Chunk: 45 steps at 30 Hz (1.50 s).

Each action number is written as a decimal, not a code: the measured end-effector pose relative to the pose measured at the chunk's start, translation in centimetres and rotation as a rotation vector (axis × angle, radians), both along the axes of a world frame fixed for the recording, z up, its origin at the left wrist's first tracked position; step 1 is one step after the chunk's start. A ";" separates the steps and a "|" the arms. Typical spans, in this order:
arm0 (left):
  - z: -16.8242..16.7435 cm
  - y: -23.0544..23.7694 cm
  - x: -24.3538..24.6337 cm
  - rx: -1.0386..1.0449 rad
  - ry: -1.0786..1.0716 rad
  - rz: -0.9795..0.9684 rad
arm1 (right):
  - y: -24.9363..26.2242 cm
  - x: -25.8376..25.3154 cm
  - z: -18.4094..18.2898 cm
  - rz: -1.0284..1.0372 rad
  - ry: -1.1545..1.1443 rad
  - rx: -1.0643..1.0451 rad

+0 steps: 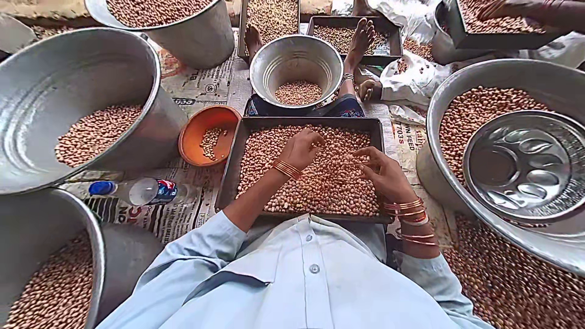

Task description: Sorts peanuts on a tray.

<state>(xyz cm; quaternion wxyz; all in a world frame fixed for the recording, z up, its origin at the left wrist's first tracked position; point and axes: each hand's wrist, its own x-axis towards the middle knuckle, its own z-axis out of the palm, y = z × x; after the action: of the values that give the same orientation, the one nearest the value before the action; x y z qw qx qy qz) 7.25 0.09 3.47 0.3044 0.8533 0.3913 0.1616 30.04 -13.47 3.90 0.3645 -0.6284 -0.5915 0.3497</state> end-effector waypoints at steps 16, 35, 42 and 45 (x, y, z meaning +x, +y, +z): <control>-2.8 1.9 -5.3 -0.285 -0.022 0.170 | 0.5 -2.5 -0.5 0.148 -0.561 0.022; -1.5 -2.1 -7.6 0.056 0.365 0.155 | 8.3 -4.8 -4.1 0.255 -0.840 -0.018; -2.9 -5.6 -5.6 -0.034 0.072 -0.120 | 9.1 -3.1 -3.5 0.232 -0.553 -0.167; -3.9 -7.4 -2.9 -0.033 0.170 -0.195 | 8.4 -1.4 -2.6 0.093 -0.137 0.004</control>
<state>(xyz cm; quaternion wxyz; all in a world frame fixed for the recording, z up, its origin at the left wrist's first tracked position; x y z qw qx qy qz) 4.35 -7.26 -0.42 0.2985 0.8927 0.3335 0.0519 28.59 -5.07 1.32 0.3082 -0.6220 -0.6442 0.3211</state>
